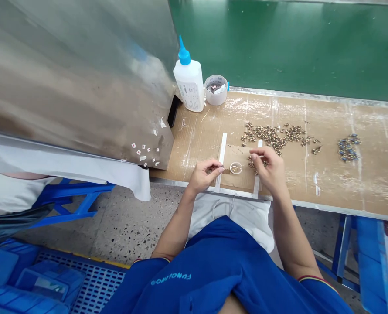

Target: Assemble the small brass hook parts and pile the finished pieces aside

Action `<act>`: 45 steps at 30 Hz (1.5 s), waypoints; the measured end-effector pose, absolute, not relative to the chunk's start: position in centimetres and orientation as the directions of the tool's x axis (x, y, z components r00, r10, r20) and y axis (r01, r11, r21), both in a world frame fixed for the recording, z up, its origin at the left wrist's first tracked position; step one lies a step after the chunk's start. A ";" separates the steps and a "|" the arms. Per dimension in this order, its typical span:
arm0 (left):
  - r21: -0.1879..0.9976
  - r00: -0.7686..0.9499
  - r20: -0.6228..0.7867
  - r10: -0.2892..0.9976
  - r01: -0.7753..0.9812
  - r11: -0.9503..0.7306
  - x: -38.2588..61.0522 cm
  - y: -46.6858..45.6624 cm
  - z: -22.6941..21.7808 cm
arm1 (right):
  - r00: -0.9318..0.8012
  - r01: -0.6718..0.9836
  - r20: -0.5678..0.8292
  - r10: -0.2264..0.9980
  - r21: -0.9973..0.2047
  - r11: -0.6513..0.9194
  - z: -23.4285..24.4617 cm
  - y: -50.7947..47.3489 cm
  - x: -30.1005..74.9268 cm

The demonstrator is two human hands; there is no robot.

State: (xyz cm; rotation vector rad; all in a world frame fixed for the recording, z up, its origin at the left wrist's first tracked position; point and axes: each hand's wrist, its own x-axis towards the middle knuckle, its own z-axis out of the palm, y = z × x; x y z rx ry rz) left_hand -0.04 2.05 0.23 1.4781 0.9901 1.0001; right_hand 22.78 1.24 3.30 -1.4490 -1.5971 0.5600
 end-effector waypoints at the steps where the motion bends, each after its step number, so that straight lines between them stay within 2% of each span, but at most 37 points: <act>1: 0.993 0.308 0.076 0.948 0.066 -0.101 -0.1 2.1 0.2 | 0.062 0.576 0.283 0.957 -0.794 0.198 3.2 2.2 23.4; 5: 0.997 0.296 0.053 0.954 0.040 -0.068 0.0 2.1 -0.1 | -0.030 0.657 0.191 0.981 -0.736 0.163 2.5 5.4 24.9; 8: 0.998 0.290 0.060 0.955 0.014 -0.066 0.1 2.1 -0.3 | -0.077 0.725 0.174 0.982 -0.667 0.174 2.1 6.7 24.6; 13: 0.999 0.269 0.046 0.962 0.006 -0.049 0.1 1.9 -0.4 | -0.110 0.877 0.075 0.991 -0.461 0.132 2.4 7.8 23.2; 20: 0.998 0.271 0.048 0.961 0.013 -0.054 0.1 1.7 0.0 | -0.112 0.959 -0.125 0.986 -0.273 0.074 4.9 8.8 21.5; 25: 0.998 0.273 0.047 0.961 0.027 -0.056 0.1 1.5 0.3 | -0.042 0.997 -0.246 0.968 -0.067 0.026 7.1 8.7 19.8; 28: 0.996 0.279 0.058 0.959 0.043 -0.073 0.1 1.4 0.3 | -0.016 0.999 -0.272 0.962 0.036 0.027 7.8 8.4 19.1; 33: 0.984 0.299 0.100 0.949 0.112 -0.139 0.3 1.3 0.3 | 0.005 0.997 -0.220 0.975 0.078 0.012 7.7 7.6 19.2; 38: 0.948 0.416 0.153 0.896 0.195 -0.252 0.5 1.0 0.6 | 0.029 0.995 -0.196 0.980 0.100 -0.010 7.2 6.9 20.1; 45: 0.912 0.487 0.183 0.854 0.241 -0.333 0.6 0.6 1.0 | 0.006 0.998 -0.171 0.985 0.063 0.004 6.9 7.4 21.8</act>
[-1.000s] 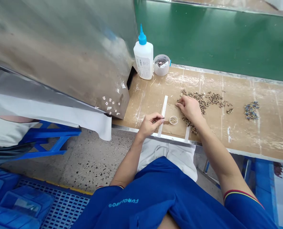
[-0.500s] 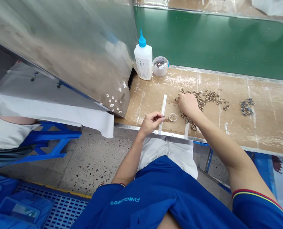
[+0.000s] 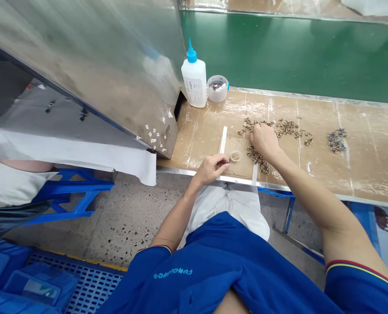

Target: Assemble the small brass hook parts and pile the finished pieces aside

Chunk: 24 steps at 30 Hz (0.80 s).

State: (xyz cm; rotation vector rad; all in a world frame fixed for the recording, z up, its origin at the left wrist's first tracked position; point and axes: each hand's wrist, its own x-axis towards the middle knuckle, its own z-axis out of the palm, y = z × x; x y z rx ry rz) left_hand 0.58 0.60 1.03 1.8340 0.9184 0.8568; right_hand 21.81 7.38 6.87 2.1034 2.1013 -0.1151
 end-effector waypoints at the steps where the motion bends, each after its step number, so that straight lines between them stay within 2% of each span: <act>1: 0.907 0.485 0.185 0.855 0.251 -0.338 0.6 0.5 1.0 | -0.002 0.998 -0.175 0.985 0.059 0.013 6.8 7.5 22.1; 5: 0.896 0.485 0.197 0.852 0.265 -0.357 0.5 0.1 1.0 | -0.039 0.998 -0.166 0.985 0.032 0.044 5.9 8.0 23.2; 7: 0.892 0.487 0.190 0.852 0.276 -0.357 0.5 -0.1 1.0 | -0.069 0.998 -0.139 0.988 -0.024 0.066 5.4 8.2 23.9; 10: 0.887 0.493 0.170 0.853 0.302 -0.351 0.4 -0.1 1.1 | -0.092 0.980 -0.063 0.994 -0.182 0.079 5.2 8.2 25.1; 13: 0.874 0.517 0.168 0.839 0.316 -0.370 0.4 0.0 1.2 | -0.026 0.902 0.052 0.998 -0.429 0.046 6.0 6.2 25.8; 16: 0.856 0.555 0.179 0.812 0.320 -0.407 0.4 0.1 1.1 | 0.083 0.688 0.117 0.990 -0.725 0.028 6.8 1.9 25.2; 18: 0.837 0.578 0.180 0.796 0.335 -0.433 0.5 0.2 1.0 | 0.107 0.481 0.079 0.991 -0.876 0.018 6.3 -1.4 24.0; 20: 0.814 0.598 0.173 0.782 0.360 -0.456 0.7 0.3 0.9 | 0.118 0.286 0.013 0.993 -0.958 -0.022 5.1 -4.0 22.3; 24: 0.774 0.625 0.178 0.760 0.387 -0.500 0.9 0.5 0.7 | 0.180 0.068 -0.137 0.974 -0.986 -0.152 1.8 -6.3 19.6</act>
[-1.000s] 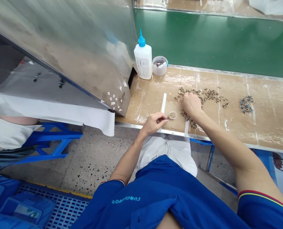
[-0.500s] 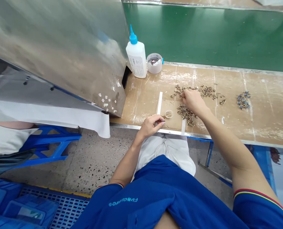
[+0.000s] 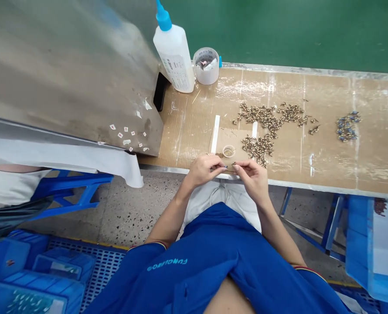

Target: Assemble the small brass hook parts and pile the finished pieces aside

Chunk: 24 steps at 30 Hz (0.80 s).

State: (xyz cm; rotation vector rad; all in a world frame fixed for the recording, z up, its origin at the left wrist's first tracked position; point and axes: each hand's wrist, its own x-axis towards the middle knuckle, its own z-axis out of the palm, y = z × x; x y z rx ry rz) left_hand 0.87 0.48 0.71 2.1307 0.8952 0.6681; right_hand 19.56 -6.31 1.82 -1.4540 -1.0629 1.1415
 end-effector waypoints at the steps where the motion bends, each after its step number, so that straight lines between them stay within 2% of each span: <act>1: 0.766 0.627 0.184 0.757 0.391 -0.510 0.9 0.5 0.6 | 0.184 0.045 -0.157 0.970 -0.985 -0.168 1.2 -6.4 19.2; 7: 0.733 0.644 0.217 0.734 0.388 -0.558 0.8 0.5 0.2 | 0.158 0.091 -0.159 0.975 -0.981 -0.174 0.4 -6.2 18.9; 13: 0.714 0.656 0.176 0.734 0.428 -0.554 0.8 0.6 0.2 | 0.125 0.176 -0.158 0.979 -0.968 -0.179 0.9 -5.9 18.9; 24: 0.720 0.688 0.163 0.707 0.406 -0.562 0.5 0.6 0.4 | -0.055 0.350 -0.118 0.991 -0.932 -0.092 2.2 -5.5 19.5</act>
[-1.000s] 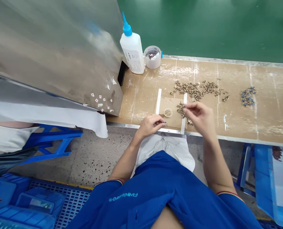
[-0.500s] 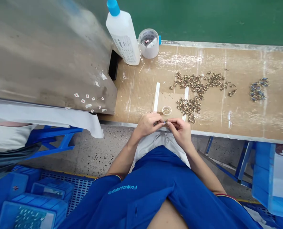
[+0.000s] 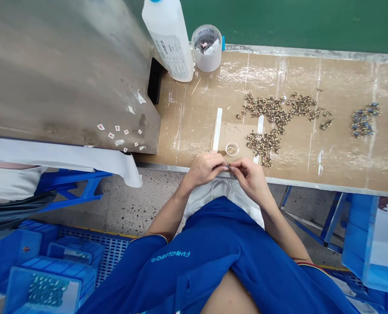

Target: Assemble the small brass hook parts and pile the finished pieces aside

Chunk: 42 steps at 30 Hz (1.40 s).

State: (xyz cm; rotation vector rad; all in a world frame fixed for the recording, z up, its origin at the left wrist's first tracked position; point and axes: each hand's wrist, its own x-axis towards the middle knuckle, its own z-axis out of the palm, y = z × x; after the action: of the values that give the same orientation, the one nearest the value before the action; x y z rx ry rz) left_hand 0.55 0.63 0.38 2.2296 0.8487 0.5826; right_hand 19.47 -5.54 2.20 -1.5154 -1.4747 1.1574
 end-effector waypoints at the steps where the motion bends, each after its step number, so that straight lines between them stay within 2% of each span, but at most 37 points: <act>1: 0.721 0.688 0.163 0.707 0.406 -0.562 0.5 0.6 0.3 | -0.059 0.368 -0.116 0.991 -0.926 -0.087 2.2 -5.5 19.4; 6: 0.739 0.643 0.190 0.742 0.405 -0.539 0.5 0.4 0.4 | -0.059 0.376 -0.096 0.994 -0.924 -0.067 1.8 -5.2 19.0; 13: 0.778 0.656 0.124 0.745 0.401 -0.483 0.5 0.4 0.6 | -0.163 0.337 -0.139 0.977 -0.938 -0.077 1.7 -4.5 19.4; 20: 0.832 0.603 0.170 0.779 0.337 -0.442 0.3 0.4 0.6 | 0.040 0.271 -0.108 0.993 -0.956 -0.115 1.0 -5.4 17.7; 26: 0.842 0.617 0.163 0.770 0.320 -0.434 0.1 0.6 0.6 | -0.006 0.097 -0.191 0.982 -0.977 -0.190 1.4 -5.2 18.5; 32: 0.813 0.602 0.204 0.772 0.334 -0.476 0.3 0.5 0.7 | 0.049 -0.025 -0.264 0.963 -0.964 -0.263 1.2 -5.2 18.7; 37: 0.790 0.613 0.229 0.756 0.336 -0.512 0.3 0.6 0.7 | 0.033 0.005 -0.252 0.967 -0.968 -0.252 0.9 -5.2 18.8; 42: 0.771 0.621 0.275 0.734 0.314 -0.554 0.4 0.7 0.5 | -0.054 0.079 -0.171 0.984 -0.983 -0.166 1.0 -4.8 19.2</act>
State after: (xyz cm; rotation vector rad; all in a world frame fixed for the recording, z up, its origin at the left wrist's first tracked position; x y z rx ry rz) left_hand 0.36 0.73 0.53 2.1465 0.8181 0.7761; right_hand 19.15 -4.78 0.97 -1.3607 -1.2245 1.3437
